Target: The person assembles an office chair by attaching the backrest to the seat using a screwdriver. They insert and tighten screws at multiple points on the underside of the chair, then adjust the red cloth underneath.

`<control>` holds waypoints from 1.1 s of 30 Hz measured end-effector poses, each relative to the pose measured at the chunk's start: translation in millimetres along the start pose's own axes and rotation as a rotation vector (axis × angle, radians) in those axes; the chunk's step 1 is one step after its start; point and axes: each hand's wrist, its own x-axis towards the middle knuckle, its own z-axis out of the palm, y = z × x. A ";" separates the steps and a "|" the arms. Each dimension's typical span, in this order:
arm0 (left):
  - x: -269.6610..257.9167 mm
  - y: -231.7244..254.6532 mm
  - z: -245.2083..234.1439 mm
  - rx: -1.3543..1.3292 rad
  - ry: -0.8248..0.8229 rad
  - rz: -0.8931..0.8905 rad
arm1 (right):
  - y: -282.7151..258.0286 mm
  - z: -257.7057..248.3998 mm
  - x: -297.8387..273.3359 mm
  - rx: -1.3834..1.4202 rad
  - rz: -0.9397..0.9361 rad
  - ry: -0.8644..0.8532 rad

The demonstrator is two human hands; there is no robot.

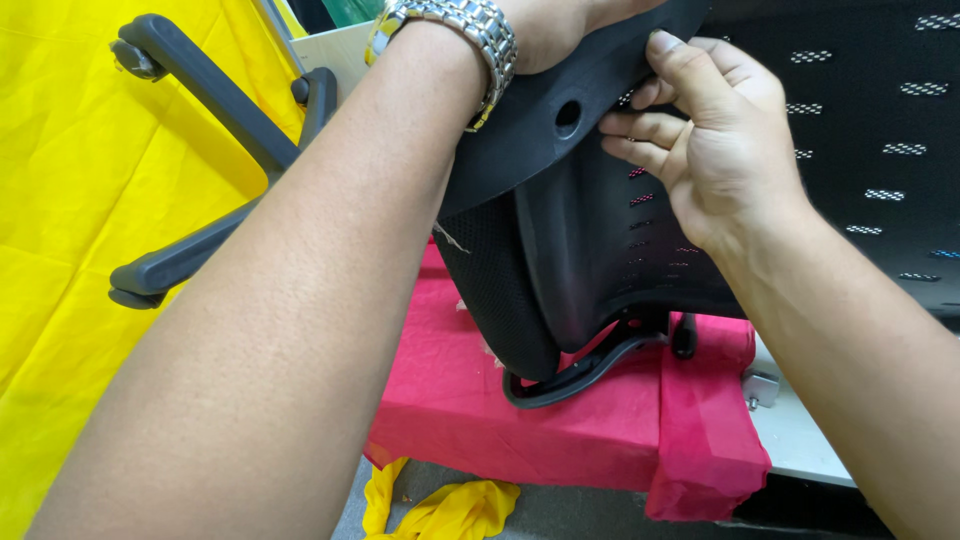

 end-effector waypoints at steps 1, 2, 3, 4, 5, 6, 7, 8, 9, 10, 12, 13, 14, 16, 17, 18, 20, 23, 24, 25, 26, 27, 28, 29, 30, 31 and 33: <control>0.1 -0.7 0.3 -0.002 0.004 0.002 | -3.4 0.5 -0.6 -0.081 -0.030 0.004; 0.0 -1.3 1.3 -0.006 0.003 0.001 | -7.8 0.8 -0.7 -0.080 0.006 -0.011; 0.3 -1.0 1.4 -0.005 0.001 0.004 | -13.4 0.9 -0.5 -0.078 0.040 -0.024; 1.0 -0.2 2.1 -0.003 -0.002 0.008 | -19.3 1.1 0.1 -0.076 0.074 -0.037; 1.0 -0.4 2.7 -0.004 -0.006 0.010 | -25.7 1.3 2.2 -0.044 0.159 -0.059; 0.9 -0.6 3.0 -0.004 -0.007 0.012 | -32.3 1.3 5.2 -0.013 0.243 -0.082; 1.4 0.1 3.3 -0.006 -0.004 0.009 | -37.1 1.4 6.7 0.020 0.325 -0.103; 2.2 0.7 3.0 -0.006 -0.005 0.012 | -39.3 1.8 6.6 0.016 0.337 -0.117; 2.5 1.1 4.5 -0.010 -0.005 0.012 | -39.6 2.0 6.5 0.010 0.351 -0.132; 2.3 0.3 3.9 -0.009 -0.004 0.014 | -39.1 1.8 6.3 0.004 0.365 -0.147; 1.6 -1.1 2.8 -0.003 -0.009 0.009 | -35.6 1.2 5.4 0.062 0.324 -0.105; 0.3 -2.2 4.1 -0.005 -0.002 0.002 | -33.4 0.9 4.9 0.087 0.307 -0.088; -2.5 -5.0 3.0 -0.003 -0.004 -0.003 | -33.1 -0.3 5.1 -0.001 0.239 -0.109; -3.4 -5.5 2.4 0.005 0.004 -0.006 | -35.7 -3.6 6.1 -0.177 0.091 -0.146; -2.2 -4.9 2.9 0.006 0.004 -0.001 | -34.7 -4.1 6.3 -0.138 0.109 -0.128; -0.2 -3.7 3.6 0.008 0.006 0.004 | -32.3 -3.8 5.7 -0.099 0.127 -0.111; 4.9 0.3 3.5 0.017 0.007 0.011 | -23.9 -0.5 2.3 0.092 0.141 -0.053; 7.8 2.3 3.8 0.025 0.017 0.015 | 2.7 9.3 -7.9 0.483 0.180 0.009; 8.3 2.3 2.9 0.026 0.021 0.013 | 10.7 10.7 -12.3 0.577 0.217 -0.005; 6.3 0.3 4.9 0.030 0.018 0.003 | 18.7 10.5 -16.0 0.671 0.261 -0.017; 4.1 -1.9 6.3 0.031 0.023 -0.008 | 22.9 7.6 -17.7 0.641 0.237 -0.056; 2.4 -2.9 6.5 0.032 0.032 -0.013 | 23.2 4.4 -18.1 0.605 0.208 -0.099; 0.9 -3.8 6.2 0.032 0.040 -0.020 | 24.7 3.9 -18.5 0.570 0.180 -0.143; 0.8 -4.3 7.1 0.026 0.040 -0.017 | 24.1 2.9 -18.0 0.545 0.165 -0.181; -0.5 -6.3 7.8 0.025 0.046 -0.020 | 22.7 2.3 -15.3 0.519 0.149 -0.220; 1.0 -7.4 9.0 0.021 0.048 -0.020 | 21.3 2.3 -11.6 0.491 0.130 -0.256; 6.1 -5.5 12.6 0.010 0.058 -0.012 | 13.6 -0.2 -5.0 0.460 0.186 -0.298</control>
